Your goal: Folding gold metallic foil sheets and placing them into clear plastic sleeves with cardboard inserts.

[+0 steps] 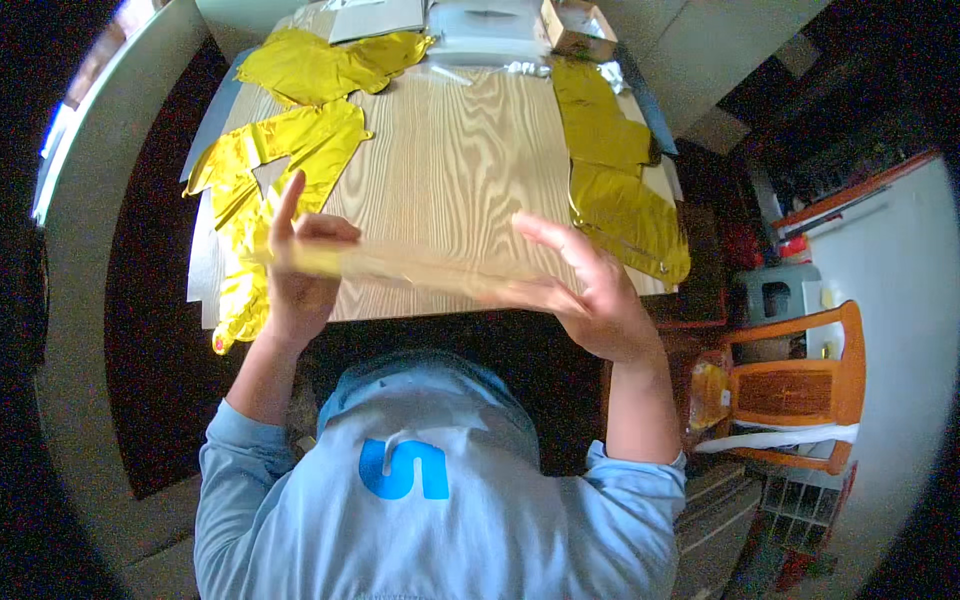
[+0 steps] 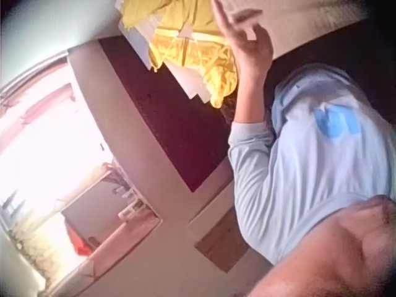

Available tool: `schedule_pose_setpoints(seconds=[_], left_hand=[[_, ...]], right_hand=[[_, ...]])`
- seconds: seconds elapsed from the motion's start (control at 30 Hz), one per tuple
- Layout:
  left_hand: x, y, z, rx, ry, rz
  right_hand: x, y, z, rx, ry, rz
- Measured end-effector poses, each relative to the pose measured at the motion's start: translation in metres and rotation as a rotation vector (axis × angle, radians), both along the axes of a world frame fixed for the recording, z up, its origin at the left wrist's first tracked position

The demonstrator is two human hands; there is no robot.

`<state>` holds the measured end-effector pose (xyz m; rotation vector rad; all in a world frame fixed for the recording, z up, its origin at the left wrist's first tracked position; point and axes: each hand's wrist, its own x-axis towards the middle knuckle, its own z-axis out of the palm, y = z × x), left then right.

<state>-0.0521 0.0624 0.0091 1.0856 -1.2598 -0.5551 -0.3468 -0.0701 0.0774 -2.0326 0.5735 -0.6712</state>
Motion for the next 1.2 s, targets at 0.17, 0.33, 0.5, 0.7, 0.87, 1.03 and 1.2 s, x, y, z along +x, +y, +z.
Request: schedule_pose_setpoints(seconds=[0.17,0.33,0.5,0.7,0.87,1.03,1.2], left_hand=[[-0.013,-0.023,-0.049,0.186,-0.178,0.106],[-0.007,-0.028,-0.040,0.132,0.051,-0.016],[-0.020,-0.037,-0.030,-0.114,0.013,0.034],[-0.018,-0.034,-0.063,0.174,0.089,0.068],[-0.020,-0.039,-0.042,0.221,0.140,-0.065],[-0.034,-0.043,-0.022,0.215,0.211,-0.213],[-0.045,-0.054,-0.004,0.294,0.310,-0.324]], right_hand=[[0.021,-0.014,-0.068,0.347,-0.279,-0.078],[0.017,-0.032,-0.070,0.494,-0.456,-0.065],[0.031,-0.021,-0.020,0.441,-0.609,-0.116],[0.014,-0.047,-0.048,0.485,-0.311,-0.004],[0.007,-0.068,0.017,0.363,-0.173,-0.050],[0.018,-0.077,0.062,0.035,0.417,-0.029],[0.034,-0.099,0.080,-0.020,0.714,0.117]])
